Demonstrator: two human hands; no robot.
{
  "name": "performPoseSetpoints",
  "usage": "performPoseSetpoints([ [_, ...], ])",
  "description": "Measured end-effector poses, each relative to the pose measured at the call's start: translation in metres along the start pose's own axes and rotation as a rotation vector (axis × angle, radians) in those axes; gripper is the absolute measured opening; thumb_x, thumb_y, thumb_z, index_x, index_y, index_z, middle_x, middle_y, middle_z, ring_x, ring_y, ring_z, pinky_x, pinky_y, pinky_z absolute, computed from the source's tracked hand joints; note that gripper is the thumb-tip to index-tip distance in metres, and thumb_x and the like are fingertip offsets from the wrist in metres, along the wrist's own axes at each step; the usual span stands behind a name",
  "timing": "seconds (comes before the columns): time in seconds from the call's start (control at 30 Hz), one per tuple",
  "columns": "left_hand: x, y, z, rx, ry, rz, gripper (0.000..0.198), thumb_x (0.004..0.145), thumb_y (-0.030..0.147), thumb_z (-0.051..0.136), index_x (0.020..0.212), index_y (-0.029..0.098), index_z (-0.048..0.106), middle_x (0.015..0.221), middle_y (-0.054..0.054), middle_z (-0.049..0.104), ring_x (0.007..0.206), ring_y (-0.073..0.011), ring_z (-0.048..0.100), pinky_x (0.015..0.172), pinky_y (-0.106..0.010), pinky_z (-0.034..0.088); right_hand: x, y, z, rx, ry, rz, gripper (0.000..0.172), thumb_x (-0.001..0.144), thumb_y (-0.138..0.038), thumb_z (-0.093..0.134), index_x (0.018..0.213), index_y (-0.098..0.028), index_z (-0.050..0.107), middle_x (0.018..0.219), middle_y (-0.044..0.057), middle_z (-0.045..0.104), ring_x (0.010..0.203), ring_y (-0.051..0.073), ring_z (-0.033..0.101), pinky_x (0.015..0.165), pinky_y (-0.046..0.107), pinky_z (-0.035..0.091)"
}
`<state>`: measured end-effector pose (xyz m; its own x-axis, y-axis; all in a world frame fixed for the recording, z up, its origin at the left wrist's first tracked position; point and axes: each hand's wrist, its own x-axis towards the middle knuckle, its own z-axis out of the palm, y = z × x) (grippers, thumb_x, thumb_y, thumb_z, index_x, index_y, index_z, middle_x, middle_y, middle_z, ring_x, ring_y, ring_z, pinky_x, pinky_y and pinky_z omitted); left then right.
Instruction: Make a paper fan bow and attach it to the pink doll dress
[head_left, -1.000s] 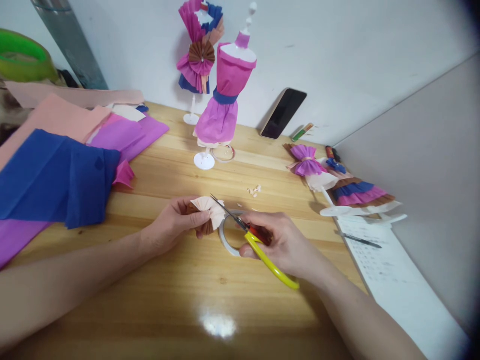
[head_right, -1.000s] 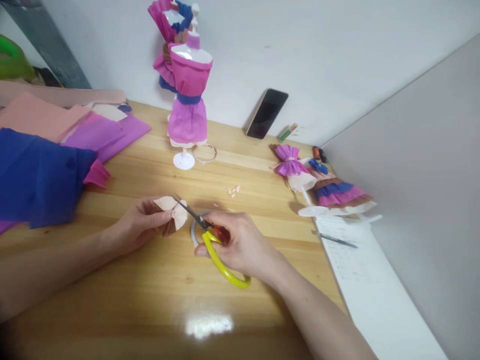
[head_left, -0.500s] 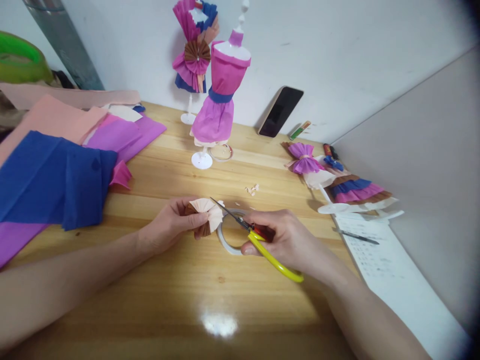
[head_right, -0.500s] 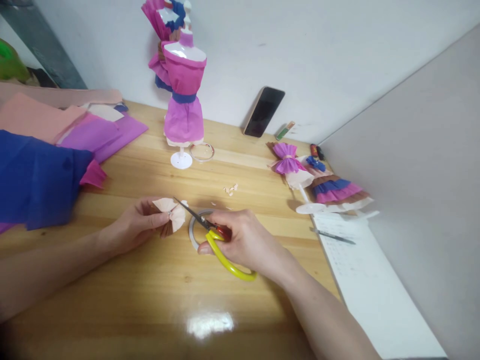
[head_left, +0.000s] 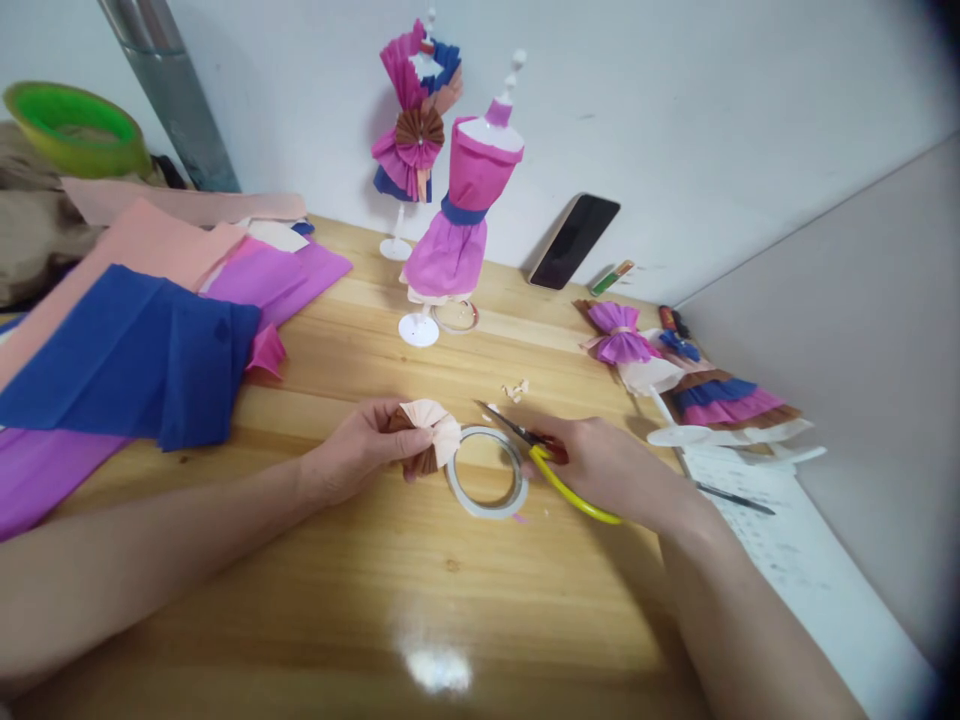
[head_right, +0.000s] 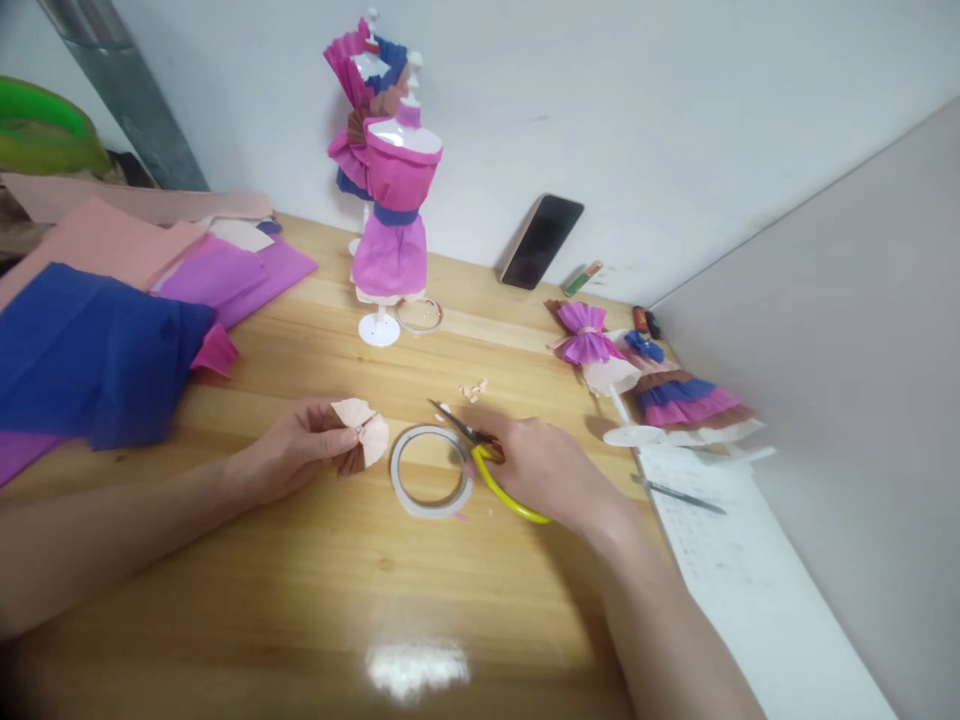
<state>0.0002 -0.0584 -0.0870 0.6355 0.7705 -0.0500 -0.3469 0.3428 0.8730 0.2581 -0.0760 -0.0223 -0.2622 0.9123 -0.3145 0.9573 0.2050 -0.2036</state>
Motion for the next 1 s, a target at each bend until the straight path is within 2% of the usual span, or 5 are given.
performPoseSetpoints([
  [0.23, -0.001, -0.002, -0.001, 0.012, -0.007, 0.007, 0.032, 0.076, 0.041, 0.075, 0.069, 0.011, 0.066, 0.06, -0.002, 0.06, 0.052, -0.0087, 0.051, 0.05, -0.021, 0.037, 0.002, 0.0, -0.001, 0.016, -0.07, 0.017, 0.045, 0.082, -0.038, 0.061, 0.126, -0.029, 0.06, 0.085, 0.003, 0.073, 0.074, 0.023, 0.066, 0.061, 0.027, 0.04],
  [0.37, -0.001, -0.004, -0.001, 0.01, -0.014, 0.002, 0.032, 0.077, 0.038, 0.074, 0.064, 0.011, 0.064, 0.056, -0.001, 0.058, 0.051, -0.0082, 0.049, 0.048, -0.02, 0.036, 0.006, 0.0, 0.004, 0.015, -0.031, 0.048, 0.052, 0.08, -0.038, 0.062, 0.132, -0.029, 0.056, 0.086, 0.003, 0.073, 0.072, 0.022, 0.066, 0.059, 0.027, 0.038],
  [0.57, -0.001, -0.004, 0.0, 0.046, -0.013, -0.027, 0.033, 0.078, 0.038, 0.072, 0.062, 0.011, 0.062, 0.057, -0.001, 0.058, 0.051, -0.0074, 0.049, 0.048, -0.019, 0.035, 0.008, -0.001, 0.008, -0.006, -0.025, 0.069, 0.052, 0.082, -0.033, 0.058, 0.132, -0.024, 0.054, 0.083, 0.005, 0.073, 0.069, 0.021, 0.065, 0.058, 0.026, 0.037],
  [0.77, 0.0, -0.004, -0.002, 0.076, 0.01, -0.042, 0.038, 0.074, 0.045, 0.074, 0.062, 0.011, 0.063, 0.055, -0.002, 0.059, 0.049, -0.0081, 0.05, 0.046, -0.019, 0.036, 0.002, -0.003, -0.001, -0.024, -0.047, 0.087, 0.057, 0.078, -0.022, 0.056, 0.134, -0.035, 0.052, 0.077, -0.001, 0.071, 0.067, 0.018, 0.065, 0.056, 0.024, 0.036],
  [1.0, 0.001, -0.002, 0.0, 0.105, 0.051, -0.071, 0.042, 0.069, 0.05, 0.077, 0.064, 0.01, 0.064, 0.056, -0.002, 0.06, 0.048, -0.0083, 0.051, 0.045, -0.019, 0.038, 0.003, -0.004, 0.001, -0.152, 0.027, 0.102, 0.052, 0.08, -0.021, 0.054, 0.131, -0.035, 0.056, 0.091, 0.003, 0.074, 0.08, 0.022, 0.067, 0.059, 0.026, 0.034],
])
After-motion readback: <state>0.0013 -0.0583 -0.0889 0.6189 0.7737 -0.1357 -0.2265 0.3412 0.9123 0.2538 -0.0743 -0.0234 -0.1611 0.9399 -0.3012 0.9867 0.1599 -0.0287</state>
